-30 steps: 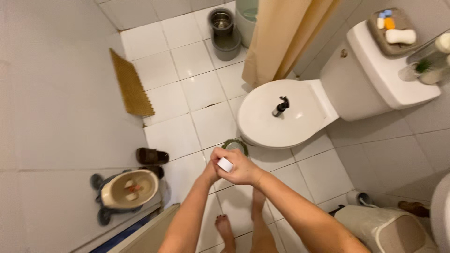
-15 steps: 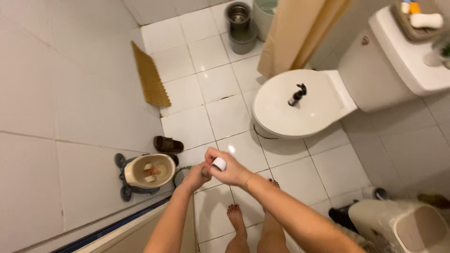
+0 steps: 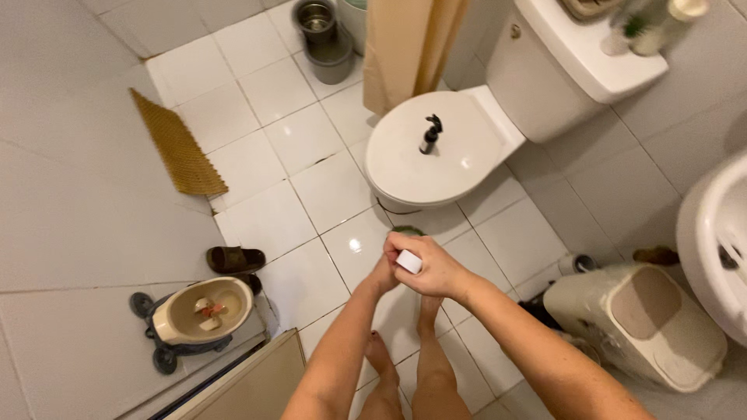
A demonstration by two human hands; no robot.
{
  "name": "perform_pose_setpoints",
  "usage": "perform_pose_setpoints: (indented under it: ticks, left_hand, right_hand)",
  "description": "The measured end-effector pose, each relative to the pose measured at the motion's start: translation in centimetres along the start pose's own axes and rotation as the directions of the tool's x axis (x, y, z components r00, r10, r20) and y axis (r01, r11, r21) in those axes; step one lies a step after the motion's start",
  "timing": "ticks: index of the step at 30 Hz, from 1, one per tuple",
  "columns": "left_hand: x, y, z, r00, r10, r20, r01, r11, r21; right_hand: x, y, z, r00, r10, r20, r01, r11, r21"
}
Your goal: The person rinses a mop in a bucket of water, uses a foot-operated wringer to spin it dry, refills the bucket from a tap, and repeats the process.
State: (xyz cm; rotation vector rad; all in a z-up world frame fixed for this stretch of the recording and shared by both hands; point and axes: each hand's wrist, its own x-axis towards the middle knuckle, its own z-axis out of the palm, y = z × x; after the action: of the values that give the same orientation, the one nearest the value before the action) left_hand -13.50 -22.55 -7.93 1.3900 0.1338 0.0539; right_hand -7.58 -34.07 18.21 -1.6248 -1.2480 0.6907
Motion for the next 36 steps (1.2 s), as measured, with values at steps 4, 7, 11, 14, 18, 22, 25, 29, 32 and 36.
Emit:
perform_pose_setpoints:
  ticks: [4, 7, 11, 14, 18, 22, 25, 29, 32, 36]
  left_hand:
    - [-1.0, 2.7, -0.8, 0.988, 0.112, -0.102, -0.081, 0.960, 0.269]
    - [-2.0, 6.9, -2.4, 0.953, -0.288, -0.096, 0.284, 0.732, 0.620]
    - [-4.0, 6.6, -4.9, 0.929, -0.354, -0.111, 0.273, 0.449, 0.851]
    - [-6.5, 3.8, -4.9, 0.957, -0.144, -0.250, 0.289, 0.461, 0.839]
    - [-6.5, 1.3, -2.7, 0.784, -0.531, -0.321, 0.572, 0.417, 0.706]
    - [-2.5, -0.2, 2.7, 0.843, -0.473, -0.257, 0.513, 0.561, 0.650]
    - [3.3, -1.2, 9.0, 0.906, -0.391, -0.161, 0.405, 0.696, 0.592]
    - [9.2, -2.3, 16.4, 0.934, -0.348, 0.082, 0.287, 0.866, 0.410]
    - [12.7, -4.1, 20.9, 0.960, -0.233, 0.158, 0.239, 0.971, -0.018]
    - [12.3, -2.2, 20.4, 0.947, 0.094, 0.308, -0.279, 0.717, 0.639]
  right_hand:
    - [-0.3, 0.2, 0.7, 0.994, -0.086, -0.067, 0.091, 0.993, 0.079]
    - [0.1, 0.8, 0.4, 0.996, 0.061, -0.067, -0.046, 0.976, 0.215]
    - [-0.5, 3.7, 0.0, 0.992, 0.128, -0.017, -0.100, 0.847, 0.522]
    - [-1.5, 6.5, 0.9, 0.973, 0.221, -0.071, -0.151, 0.833, 0.533]
    - [-5.2, 8.6, 1.1, 0.971, 0.234, -0.058, -0.171, 0.838, 0.518]
    - [-7.7, 9.8, -3.7, 0.963, 0.235, -0.129, -0.134, 0.838, 0.529]
    - [-9.8, 9.2, -10.5, 0.937, 0.292, -0.191, -0.195, 0.893, 0.406]
    - [-13.0, 7.3, -16.4, 0.930, 0.266, -0.252, -0.243, 0.963, 0.117]
    - [-15.1, 8.8, -17.3, 0.950, 0.227, -0.213, -0.227, 0.974, 0.027]
    - [-18.6, 11.3, -15.3, 0.959, 0.074, -0.273, -0.053, 0.995, 0.086]
